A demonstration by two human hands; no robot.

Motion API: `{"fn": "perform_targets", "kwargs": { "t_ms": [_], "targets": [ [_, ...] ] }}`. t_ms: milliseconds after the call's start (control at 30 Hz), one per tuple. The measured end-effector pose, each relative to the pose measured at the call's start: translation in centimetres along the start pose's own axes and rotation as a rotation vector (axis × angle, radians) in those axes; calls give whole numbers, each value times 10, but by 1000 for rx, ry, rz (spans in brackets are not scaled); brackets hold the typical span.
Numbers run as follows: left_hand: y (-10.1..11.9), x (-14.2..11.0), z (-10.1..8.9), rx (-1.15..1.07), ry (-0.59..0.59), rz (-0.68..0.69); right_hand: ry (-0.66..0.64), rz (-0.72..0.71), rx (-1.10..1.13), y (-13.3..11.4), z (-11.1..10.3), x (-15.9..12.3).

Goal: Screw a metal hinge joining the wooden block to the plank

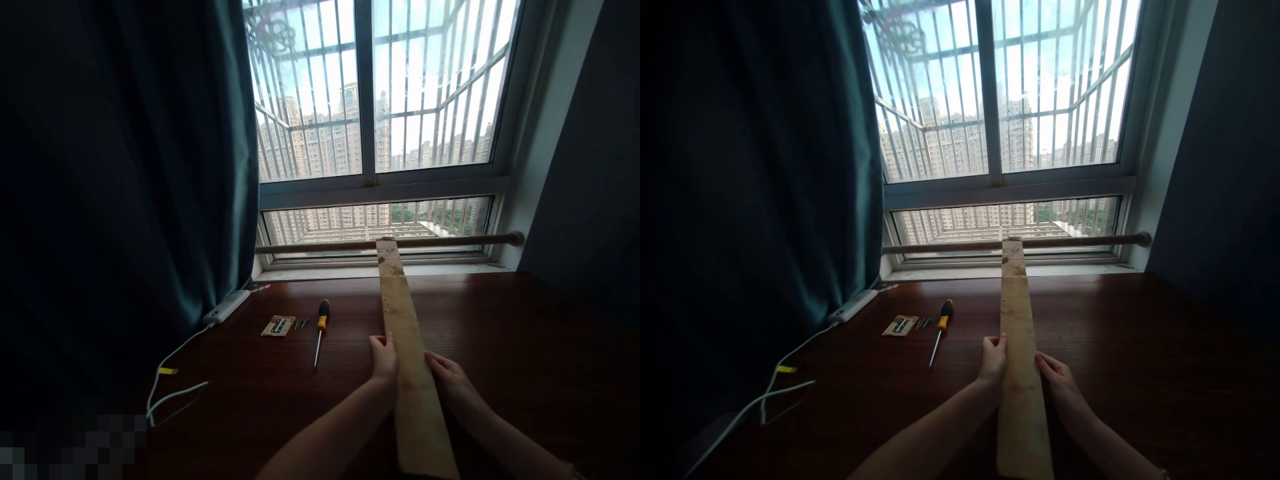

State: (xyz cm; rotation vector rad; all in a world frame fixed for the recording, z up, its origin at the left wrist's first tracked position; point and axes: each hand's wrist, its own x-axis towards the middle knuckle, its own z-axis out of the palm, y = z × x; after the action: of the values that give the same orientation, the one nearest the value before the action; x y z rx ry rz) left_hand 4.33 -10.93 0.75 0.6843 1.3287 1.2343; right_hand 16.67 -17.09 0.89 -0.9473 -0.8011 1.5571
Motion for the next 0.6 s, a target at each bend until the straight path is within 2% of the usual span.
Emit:
{"fn": "perform_targets", "kwargs": {
  "t_ms": [133,233,300,467,600],
  "targets": [
    [13,7,-26,-20,17,70,-86,-24,56,5,8,-3],
    [38,20,-61,-51,68,166,-31,-15,6,10,4,0],
    [61,32,-92,-46,98,234,13,-5,-16,13,0,2],
    [117,75,-188,132,292,406,83,26,14,17,-5,7],
    [145,106,-253,197,403,441,113,42,45,19,-7,10]
  ]
}}
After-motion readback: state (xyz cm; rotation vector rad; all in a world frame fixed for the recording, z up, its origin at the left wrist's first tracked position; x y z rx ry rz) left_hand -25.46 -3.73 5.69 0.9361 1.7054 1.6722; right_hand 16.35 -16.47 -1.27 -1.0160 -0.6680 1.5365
